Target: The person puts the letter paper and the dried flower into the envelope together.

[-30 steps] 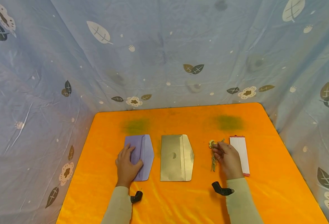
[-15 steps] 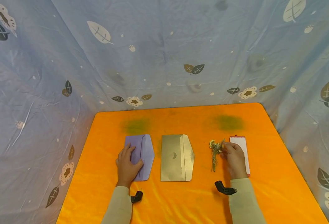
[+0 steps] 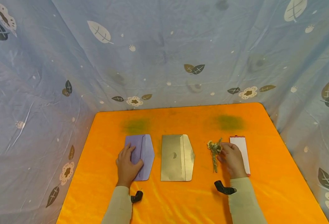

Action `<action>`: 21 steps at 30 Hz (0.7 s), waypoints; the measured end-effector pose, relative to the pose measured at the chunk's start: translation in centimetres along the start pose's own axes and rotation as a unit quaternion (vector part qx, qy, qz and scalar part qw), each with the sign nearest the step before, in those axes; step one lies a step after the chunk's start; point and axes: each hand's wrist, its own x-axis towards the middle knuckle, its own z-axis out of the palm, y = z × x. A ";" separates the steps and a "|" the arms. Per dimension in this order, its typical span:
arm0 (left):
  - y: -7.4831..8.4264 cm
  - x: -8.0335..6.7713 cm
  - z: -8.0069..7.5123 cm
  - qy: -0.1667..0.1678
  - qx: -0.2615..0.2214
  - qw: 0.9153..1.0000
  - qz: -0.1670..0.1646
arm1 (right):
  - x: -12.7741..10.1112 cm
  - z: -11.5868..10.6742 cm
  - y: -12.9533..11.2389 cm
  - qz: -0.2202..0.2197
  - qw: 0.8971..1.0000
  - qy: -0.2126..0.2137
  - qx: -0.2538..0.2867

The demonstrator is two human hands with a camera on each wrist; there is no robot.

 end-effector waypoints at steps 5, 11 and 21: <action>0.1 0.0 -0.1 -0.002 0.000 1.000 -0.002 | -0.2 0.2 0.1 0.000 1.000 -0.027 -0.013; 0.1 0.0 0.0 -0.001 0.001 1.000 -0.001 | 0.0 0.6 0.7 0.010 0.998 -0.054 -0.035; -0.1 0.1 0.1 0.002 0.003 1.000 -0.002 | 0.2 1.7 1.3 0.012 0.998 -0.024 -0.051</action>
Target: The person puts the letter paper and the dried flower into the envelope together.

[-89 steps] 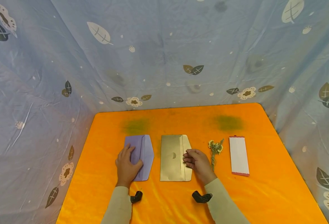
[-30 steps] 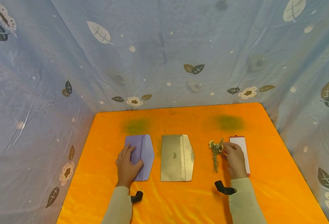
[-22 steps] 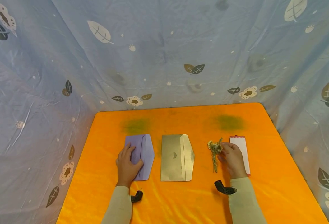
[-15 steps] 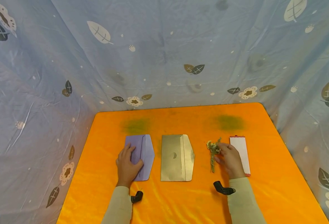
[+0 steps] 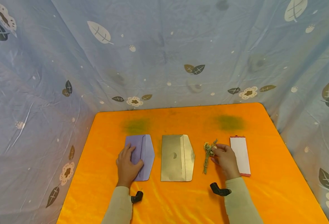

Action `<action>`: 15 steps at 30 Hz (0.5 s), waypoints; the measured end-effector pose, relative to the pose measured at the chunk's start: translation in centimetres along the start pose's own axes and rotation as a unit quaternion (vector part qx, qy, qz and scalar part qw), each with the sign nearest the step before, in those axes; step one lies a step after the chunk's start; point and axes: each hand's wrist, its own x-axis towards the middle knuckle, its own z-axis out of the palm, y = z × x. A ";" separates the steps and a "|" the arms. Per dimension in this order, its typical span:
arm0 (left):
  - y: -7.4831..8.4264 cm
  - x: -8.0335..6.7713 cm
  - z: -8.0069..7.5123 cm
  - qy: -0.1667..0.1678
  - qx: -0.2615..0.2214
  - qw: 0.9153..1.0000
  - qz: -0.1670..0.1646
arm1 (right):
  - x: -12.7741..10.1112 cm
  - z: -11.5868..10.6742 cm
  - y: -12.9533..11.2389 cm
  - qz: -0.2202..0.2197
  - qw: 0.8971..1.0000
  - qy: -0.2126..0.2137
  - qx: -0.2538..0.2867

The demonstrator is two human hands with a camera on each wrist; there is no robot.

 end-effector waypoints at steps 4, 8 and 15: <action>0.1 0.0 0.0 0.000 -0.001 1.000 0.001 | -0.1 0.3 0.1 -0.009 1.000 0.007 -0.020; -0.1 0.0 0.1 0.000 0.000 1.000 0.003 | 0.0 0.6 0.2 -0.018 0.999 0.012 -0.032; -0.1 0.0 0.1 -0.006 0.000 1.000 -0.004 | 0.0 0.3 0.2 -0.016 1.000 0.007 -0.023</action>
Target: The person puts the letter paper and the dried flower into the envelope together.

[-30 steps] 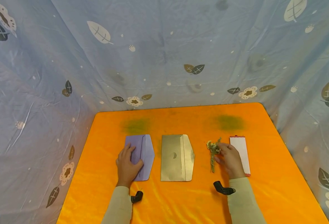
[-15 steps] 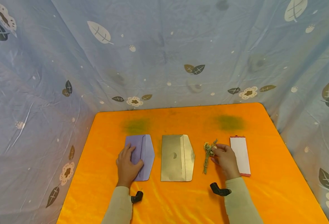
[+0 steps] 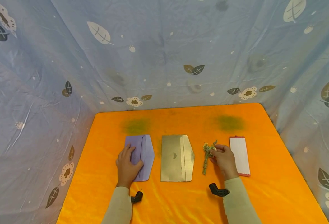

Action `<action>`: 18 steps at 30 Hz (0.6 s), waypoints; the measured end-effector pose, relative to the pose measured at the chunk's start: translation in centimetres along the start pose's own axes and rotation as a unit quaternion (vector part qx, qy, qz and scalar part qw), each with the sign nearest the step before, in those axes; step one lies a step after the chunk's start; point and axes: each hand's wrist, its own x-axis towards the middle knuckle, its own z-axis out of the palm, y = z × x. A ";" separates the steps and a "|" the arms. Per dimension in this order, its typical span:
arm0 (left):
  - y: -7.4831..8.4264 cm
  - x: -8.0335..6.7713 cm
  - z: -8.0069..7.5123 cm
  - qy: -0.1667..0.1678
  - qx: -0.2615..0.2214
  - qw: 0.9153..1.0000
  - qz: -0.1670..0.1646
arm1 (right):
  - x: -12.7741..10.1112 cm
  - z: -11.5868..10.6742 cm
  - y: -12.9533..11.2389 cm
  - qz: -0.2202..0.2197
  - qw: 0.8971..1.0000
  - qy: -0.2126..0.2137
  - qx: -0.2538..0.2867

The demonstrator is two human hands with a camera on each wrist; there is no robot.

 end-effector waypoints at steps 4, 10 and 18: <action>0.1 0.0 -0.1 0.001 0.001 1.000 0.000 | 0.1 -0.3 0.1 0.012 1.000 -0.006 0.024; 0.2 0.0 0.0 0.011 0.002 1.000 0.006 | 0.0 -0.6 0.1 0.023 0.994 -0.039 0.095; 0.1 -0.1 -0.1 0.006 0.006 1.000 0.005 | 0.1 -0.4 0.1 0.035 0.981 -0.089 0.171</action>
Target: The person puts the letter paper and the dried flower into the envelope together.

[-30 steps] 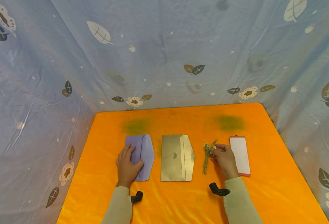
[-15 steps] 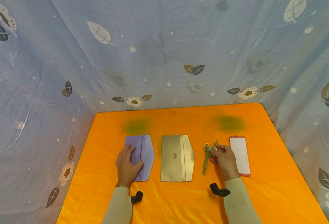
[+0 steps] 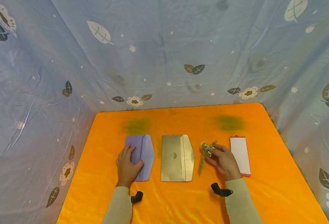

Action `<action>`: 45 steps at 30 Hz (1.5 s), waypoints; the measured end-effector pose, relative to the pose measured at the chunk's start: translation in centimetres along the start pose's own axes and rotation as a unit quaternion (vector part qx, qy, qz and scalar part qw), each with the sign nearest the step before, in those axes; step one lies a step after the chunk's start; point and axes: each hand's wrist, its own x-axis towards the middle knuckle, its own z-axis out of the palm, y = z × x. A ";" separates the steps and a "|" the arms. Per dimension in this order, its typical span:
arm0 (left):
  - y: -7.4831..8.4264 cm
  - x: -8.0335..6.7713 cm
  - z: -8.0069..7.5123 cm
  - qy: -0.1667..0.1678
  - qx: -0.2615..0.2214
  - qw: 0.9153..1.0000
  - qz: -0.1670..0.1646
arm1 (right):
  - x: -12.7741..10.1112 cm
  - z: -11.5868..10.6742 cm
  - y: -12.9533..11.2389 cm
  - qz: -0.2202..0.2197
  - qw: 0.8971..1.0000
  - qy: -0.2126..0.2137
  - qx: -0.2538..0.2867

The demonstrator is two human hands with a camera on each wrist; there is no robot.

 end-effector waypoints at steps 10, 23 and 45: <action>0.2 0.0 -0.1 0.005 -0.005 1.000 0.004 | 0.1 0.5 0.0 0.011 0.998 -0.038 0.053; -0.2 0.0 0.1 0.002 -0.008 1.000 0.004 | 0.2 0.7 0.5 0.002 0.996 -0.038 0.079; -0.2 0.0 0.0 -0.001 -0.008 1.000 0.001 | 0.3 1.2 0.6 -0.002 0.994 -0.039 0.099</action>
